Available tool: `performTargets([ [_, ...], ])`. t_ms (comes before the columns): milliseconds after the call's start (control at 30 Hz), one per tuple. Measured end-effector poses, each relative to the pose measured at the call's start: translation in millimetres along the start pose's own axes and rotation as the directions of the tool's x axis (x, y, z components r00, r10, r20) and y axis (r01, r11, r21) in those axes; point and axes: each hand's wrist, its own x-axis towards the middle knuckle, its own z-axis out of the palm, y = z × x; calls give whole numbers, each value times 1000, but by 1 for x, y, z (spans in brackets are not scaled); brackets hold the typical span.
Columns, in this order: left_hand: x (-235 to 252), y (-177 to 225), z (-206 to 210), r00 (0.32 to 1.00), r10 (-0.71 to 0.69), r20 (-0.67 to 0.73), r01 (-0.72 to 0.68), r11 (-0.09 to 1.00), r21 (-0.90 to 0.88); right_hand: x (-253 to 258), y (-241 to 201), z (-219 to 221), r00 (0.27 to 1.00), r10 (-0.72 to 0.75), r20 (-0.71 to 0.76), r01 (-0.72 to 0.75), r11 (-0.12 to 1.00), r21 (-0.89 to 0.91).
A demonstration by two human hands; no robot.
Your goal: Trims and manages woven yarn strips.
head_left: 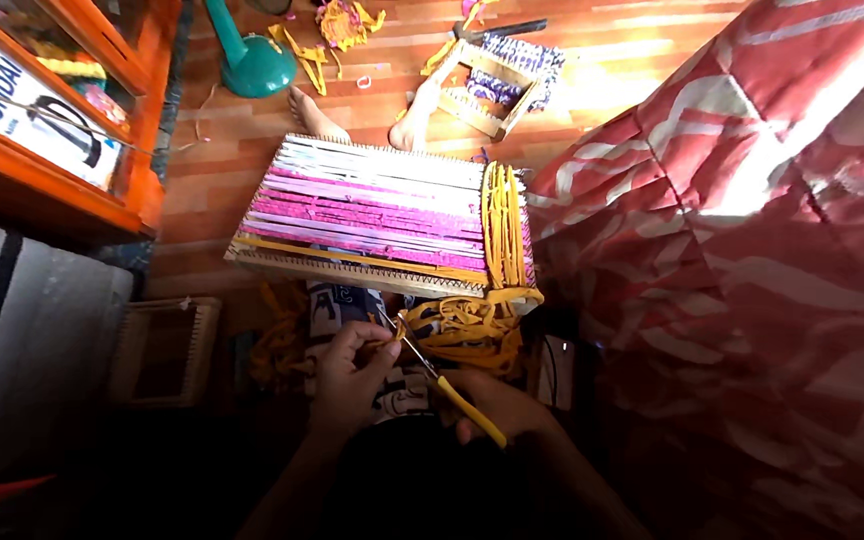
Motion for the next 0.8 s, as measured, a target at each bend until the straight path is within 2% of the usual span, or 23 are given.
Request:
performTargets([
  [233, -6, -3, 5, 998, 26, 63, -29, 998, 56, 4, -4, 6, 998, 0, -66, 2, 1000, 19],
  [800, -7, 4, 7, 999, 47, -7, -45, 984, 171, 8, -3, 15, 993, 63, -103, -61, 998, 25],
])
